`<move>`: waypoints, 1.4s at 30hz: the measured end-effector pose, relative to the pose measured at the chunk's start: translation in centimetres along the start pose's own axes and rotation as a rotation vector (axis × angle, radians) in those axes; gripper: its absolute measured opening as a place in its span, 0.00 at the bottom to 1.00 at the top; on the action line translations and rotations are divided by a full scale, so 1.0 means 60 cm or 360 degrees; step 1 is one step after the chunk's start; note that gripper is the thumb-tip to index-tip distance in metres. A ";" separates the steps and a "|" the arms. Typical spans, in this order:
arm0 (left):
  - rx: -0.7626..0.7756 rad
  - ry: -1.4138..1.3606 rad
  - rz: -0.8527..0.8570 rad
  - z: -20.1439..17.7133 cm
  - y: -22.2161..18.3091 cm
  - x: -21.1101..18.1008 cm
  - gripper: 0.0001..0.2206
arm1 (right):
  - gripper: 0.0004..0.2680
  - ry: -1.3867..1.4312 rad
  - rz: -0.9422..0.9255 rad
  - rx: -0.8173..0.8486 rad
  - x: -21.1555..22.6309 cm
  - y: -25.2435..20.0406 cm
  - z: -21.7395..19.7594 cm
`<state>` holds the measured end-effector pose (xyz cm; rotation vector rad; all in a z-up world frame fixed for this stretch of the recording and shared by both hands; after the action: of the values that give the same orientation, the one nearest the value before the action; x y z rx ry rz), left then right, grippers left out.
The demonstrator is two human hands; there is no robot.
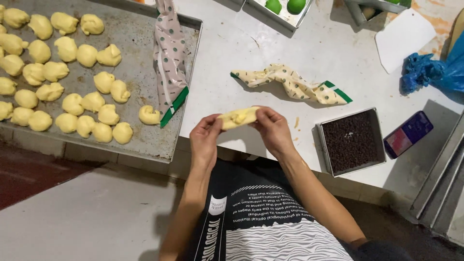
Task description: Filling small portions of dough with a dark paste using a piping bag and sealing them into buns.
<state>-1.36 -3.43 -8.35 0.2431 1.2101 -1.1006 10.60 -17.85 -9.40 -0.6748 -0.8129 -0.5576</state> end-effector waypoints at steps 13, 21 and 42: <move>0.0373 0.0736 0.0198 0.021 -0.013 -0.123 0.15 | 0.07 -0.1653 -0.0749 -0.0190 0.100 -0.027 0.197; 0.0875 0.0026 0.0008 -0.022 0.059 -0.109 0.16 | 0.08 -0.0547 -0.0252 -0.0164 0.082 0.002 0.218; 0.1262 0.0572 0.0325 0.068 0.012 -0.169 0.07 | 0.07 -0.0128 -0.0169 -0.0309 0.087 -0.077 0.201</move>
<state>2.36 -0.23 1.47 1.1859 0.9684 -1.3462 4.82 -13.12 2.34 -0.8393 -0.8806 -0.7155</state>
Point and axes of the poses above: each hand's wrist, its own y-axis towards the middle knuckle, its own z-axis out of the palm, x = y × z, the point moved 4 cm from there along y, towards the middle knuckle, and after that the axes turned 14 degrees about x, right-handed, at the moved point
